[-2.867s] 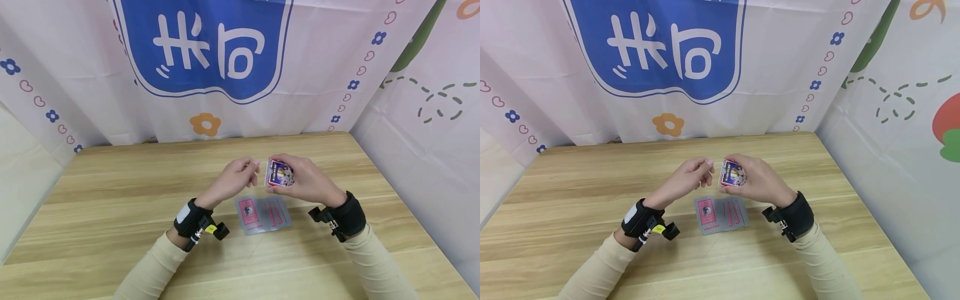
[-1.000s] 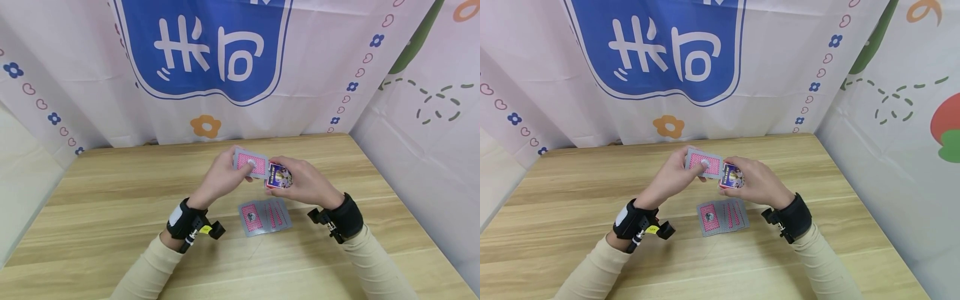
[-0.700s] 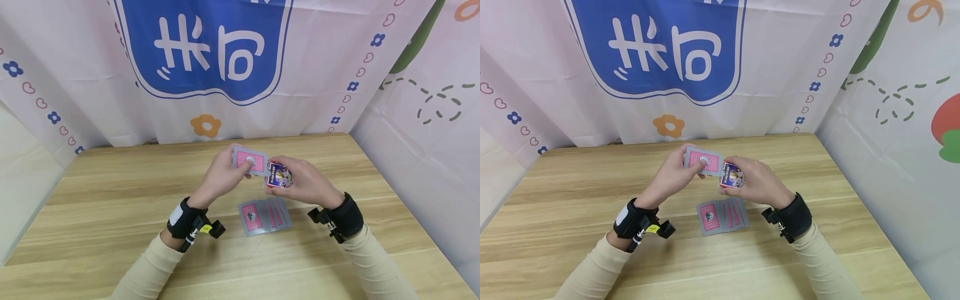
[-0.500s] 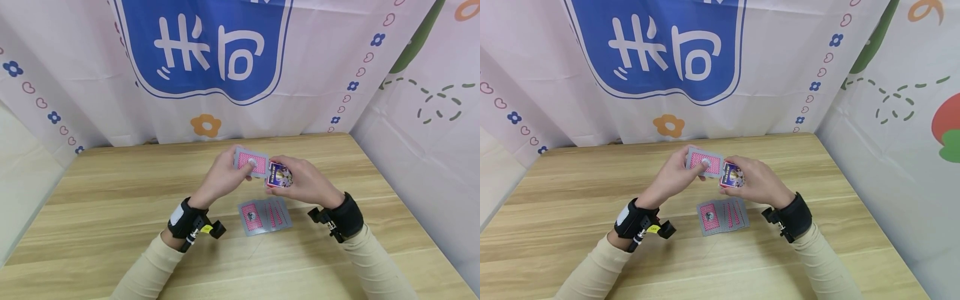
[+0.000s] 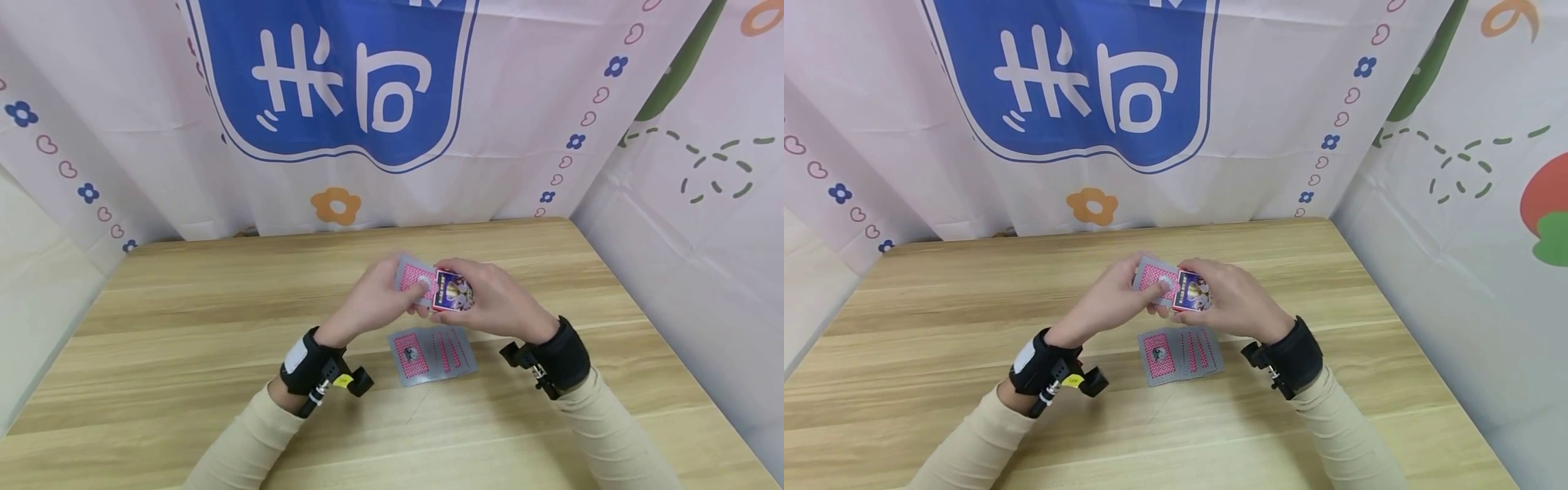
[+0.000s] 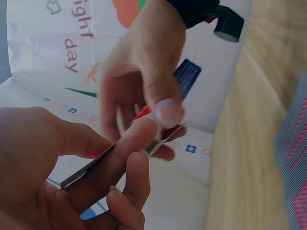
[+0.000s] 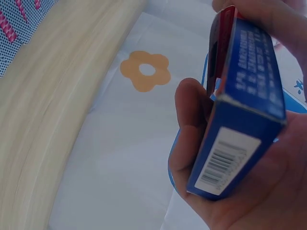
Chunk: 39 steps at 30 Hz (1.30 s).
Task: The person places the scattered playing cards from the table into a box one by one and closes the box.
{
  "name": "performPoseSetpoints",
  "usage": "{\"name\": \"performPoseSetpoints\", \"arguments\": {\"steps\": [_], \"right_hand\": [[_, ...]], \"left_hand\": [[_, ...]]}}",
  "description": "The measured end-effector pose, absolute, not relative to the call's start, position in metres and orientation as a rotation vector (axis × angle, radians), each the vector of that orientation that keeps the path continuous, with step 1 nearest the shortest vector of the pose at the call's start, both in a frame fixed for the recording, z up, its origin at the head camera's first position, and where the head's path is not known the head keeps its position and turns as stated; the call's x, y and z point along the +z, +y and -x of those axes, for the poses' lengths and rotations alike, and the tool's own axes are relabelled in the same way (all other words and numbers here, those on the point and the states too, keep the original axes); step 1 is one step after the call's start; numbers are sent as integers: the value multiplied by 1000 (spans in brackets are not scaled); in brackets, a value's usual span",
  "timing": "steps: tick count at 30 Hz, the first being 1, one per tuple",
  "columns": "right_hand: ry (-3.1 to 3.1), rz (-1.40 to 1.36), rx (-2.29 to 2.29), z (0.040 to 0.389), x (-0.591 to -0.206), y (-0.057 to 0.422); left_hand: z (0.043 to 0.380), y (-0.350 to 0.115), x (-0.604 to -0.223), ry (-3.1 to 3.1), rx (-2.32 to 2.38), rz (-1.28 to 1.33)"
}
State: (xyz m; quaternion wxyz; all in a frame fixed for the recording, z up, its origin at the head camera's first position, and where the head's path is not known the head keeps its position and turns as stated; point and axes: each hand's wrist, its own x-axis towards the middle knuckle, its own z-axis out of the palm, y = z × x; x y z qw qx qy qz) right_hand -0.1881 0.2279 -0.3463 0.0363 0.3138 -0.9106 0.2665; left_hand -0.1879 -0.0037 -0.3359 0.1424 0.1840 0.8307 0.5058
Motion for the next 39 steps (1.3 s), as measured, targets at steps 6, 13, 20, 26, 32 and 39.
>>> {"name": "performPoseSetpoints", "arguments": {"steps": [6, 13, 20, 26, 32, 39], "right_hand": [[-2787, -953, 836, 189, -346, 230], [-2791, -926, 846, 191, -342, 233], [-2790, -924, 835, 188, -340, 233], [-2776, -947, 833, 185, -339, 230], [-2777, -957, 834, 184, -340, 228], [-2771, -962, 848, 186, -340, 230]], "left_hand": [[189, 1, -343, 2354, 1490, -542], [192, -11, -332, 2354, 1595, -388], [190, -6, -335, 2351, 1556, -443], [189, -1, -341, 2335, 1550, -471], [190, 2, -348, 2265, 1578, -452], [196, 1, -354, 2197, 1512, -449]]}}
